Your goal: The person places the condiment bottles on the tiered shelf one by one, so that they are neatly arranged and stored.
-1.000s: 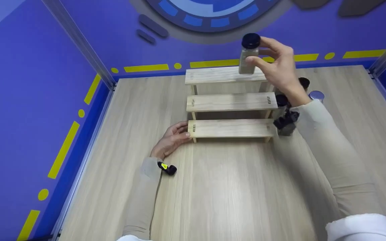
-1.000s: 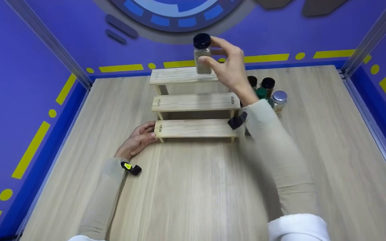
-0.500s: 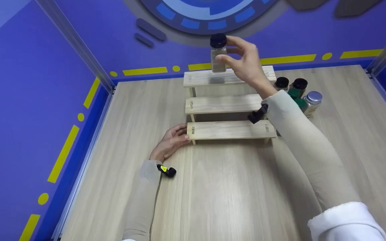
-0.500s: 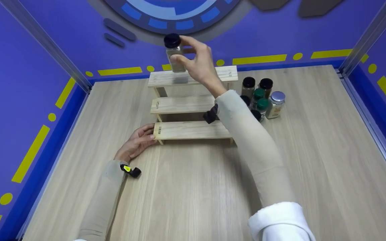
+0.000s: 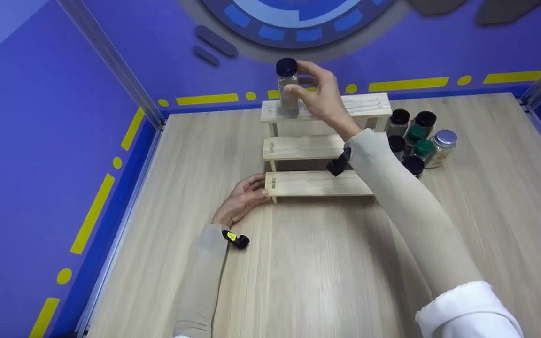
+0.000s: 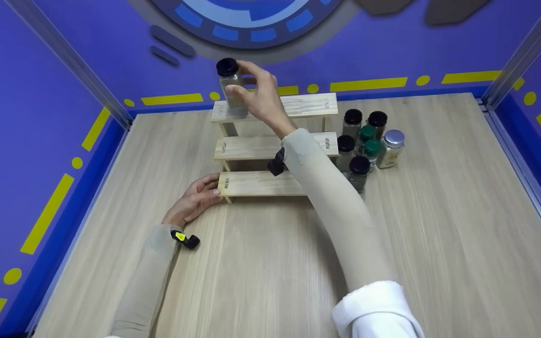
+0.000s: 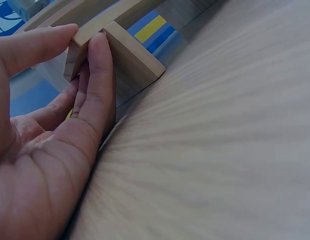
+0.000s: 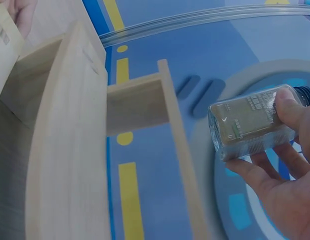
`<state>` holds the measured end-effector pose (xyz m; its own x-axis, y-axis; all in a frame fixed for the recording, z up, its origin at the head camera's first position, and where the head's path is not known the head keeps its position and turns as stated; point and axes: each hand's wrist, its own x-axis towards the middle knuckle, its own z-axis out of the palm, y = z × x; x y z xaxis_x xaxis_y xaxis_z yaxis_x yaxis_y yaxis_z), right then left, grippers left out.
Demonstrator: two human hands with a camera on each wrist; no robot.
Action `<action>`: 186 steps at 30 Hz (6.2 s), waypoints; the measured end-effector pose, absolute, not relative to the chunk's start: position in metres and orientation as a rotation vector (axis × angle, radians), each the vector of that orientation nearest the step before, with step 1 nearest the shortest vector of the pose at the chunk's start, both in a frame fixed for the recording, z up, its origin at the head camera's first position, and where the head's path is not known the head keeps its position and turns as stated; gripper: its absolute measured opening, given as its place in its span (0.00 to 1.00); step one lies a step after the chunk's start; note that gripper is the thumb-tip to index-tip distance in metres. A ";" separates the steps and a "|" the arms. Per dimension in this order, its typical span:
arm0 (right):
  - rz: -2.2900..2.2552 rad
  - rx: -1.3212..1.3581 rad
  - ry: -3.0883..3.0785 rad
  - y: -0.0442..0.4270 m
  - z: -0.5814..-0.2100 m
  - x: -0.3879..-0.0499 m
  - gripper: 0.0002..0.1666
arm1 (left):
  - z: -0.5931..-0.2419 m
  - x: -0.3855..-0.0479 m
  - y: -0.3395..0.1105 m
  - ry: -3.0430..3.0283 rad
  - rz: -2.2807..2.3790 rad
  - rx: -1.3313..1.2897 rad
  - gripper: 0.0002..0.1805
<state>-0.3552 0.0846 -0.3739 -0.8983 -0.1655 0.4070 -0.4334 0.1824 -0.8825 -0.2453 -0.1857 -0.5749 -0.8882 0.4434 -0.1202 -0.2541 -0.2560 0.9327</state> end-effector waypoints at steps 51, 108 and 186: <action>1.737 0.677 -2.282 0.102 -0.365 -0.329 0.35 | -0.575 -0.246 -0.185 1.541 2.205 0.209 0.38; 1.772 0.207 -2.226 0.316 -0.531 -0.205 0.33 | -0.575 -0.243 -0.190 1.558 2.206 0.191 0.36; 1.729 0.265 -2.036 0.263 -0.412 -0.241 0.30 | -0.574 -0.245 -0.189 1.552 2.196 0.235 0.36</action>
